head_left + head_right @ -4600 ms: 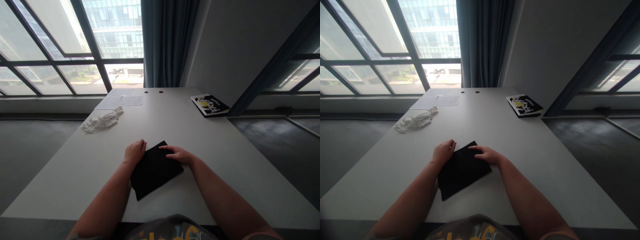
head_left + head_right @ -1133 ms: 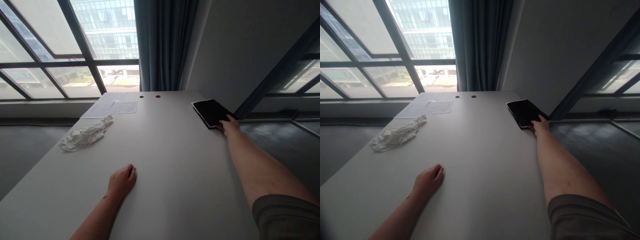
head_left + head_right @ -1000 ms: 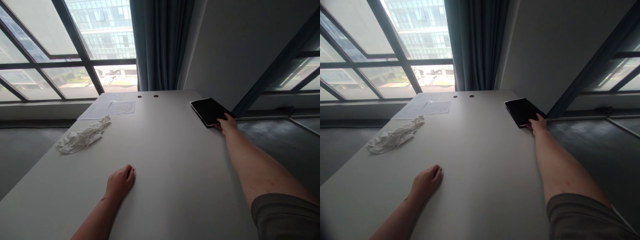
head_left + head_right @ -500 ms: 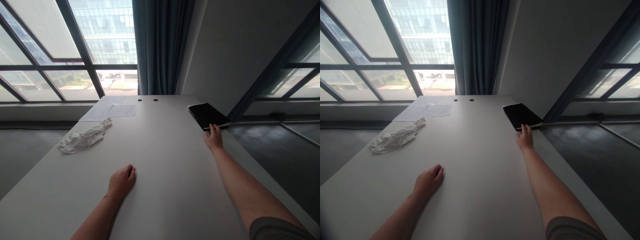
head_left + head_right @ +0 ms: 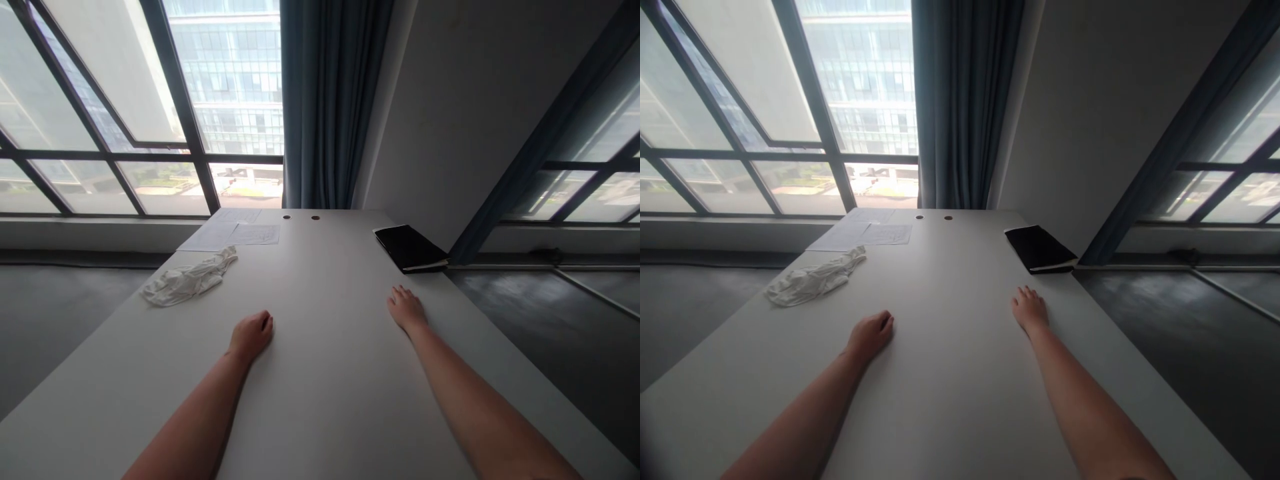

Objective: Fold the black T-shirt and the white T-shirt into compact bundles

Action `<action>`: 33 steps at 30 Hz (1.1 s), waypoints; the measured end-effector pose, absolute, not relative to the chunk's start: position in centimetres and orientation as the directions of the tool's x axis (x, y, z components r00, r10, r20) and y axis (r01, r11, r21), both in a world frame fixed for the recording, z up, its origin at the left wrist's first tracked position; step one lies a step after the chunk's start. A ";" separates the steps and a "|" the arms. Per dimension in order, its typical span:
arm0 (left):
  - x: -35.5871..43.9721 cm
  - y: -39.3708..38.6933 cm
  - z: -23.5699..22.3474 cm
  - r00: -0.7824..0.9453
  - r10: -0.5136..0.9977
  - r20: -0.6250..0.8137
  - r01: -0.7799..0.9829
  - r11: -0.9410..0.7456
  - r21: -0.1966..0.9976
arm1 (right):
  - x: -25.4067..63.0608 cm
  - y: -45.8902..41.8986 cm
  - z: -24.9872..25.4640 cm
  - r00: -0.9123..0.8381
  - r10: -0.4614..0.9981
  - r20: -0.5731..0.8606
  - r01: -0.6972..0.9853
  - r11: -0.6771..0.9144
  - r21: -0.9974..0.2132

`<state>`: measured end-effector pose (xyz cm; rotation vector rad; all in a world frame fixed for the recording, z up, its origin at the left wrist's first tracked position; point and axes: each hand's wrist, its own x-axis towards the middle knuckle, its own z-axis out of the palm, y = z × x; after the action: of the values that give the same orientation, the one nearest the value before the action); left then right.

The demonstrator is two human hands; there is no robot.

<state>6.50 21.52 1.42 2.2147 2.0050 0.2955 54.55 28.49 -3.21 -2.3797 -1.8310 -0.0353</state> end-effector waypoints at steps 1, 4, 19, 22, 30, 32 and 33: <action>5.7 22.4 1.4 0.059 0.994 0.094 0.969 -0.079 0.235 | 53.5 27.2 -3.4 0.235 0.967 0.093 0.971 -0.229 -0.075; 2.8 25.0 1.3 -0.080 0.962 0.262 0.976 0.022 0.217 | 50.5 22.6 -3.8 0.156 0.986 0.064 0.988 -0.154 -0.033; -10.5 29.9 0.0 -0.547 0.780 0.304 0.831 0.463 0.309 | 42.1 13.1 -3.0 0.077 0.995 0.064 0.997 -0.076 -0.016; -10.9 30.9 0.2 -0.539 0.839 0.075 0.815 0.497 0.297 | 42.0 13.1 -2.9 0.079 0.995 0.066 0.997 -0.077 -0.032; -10.9 31.3 -0.3 -0.517 0.854 0.053 0.833 0.488 0.262 | 41.4 12.9 -2.3 0.110 0.993 0.030 0.993 -0.109 -0.048; -9.4 30.7 -0.1 -0.508 0.860 0.042 0.841 0.485 0.238 | 40.9 13.2 -2.2 0.138 0.990 0.031 0.989 -0.136 -0.061; -8.2 30.3 0.0 -0.497 0.867 0.041 0.850 0.477 0.223 | 40.5 13.4 -2.2 0.158 0.987 0.031 0.985 -0.156 -0.071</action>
<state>-8.23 30.34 0.01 1.5329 2.6324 0.3296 40.53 13.36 -2.18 -2.3332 -1.9906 0.0338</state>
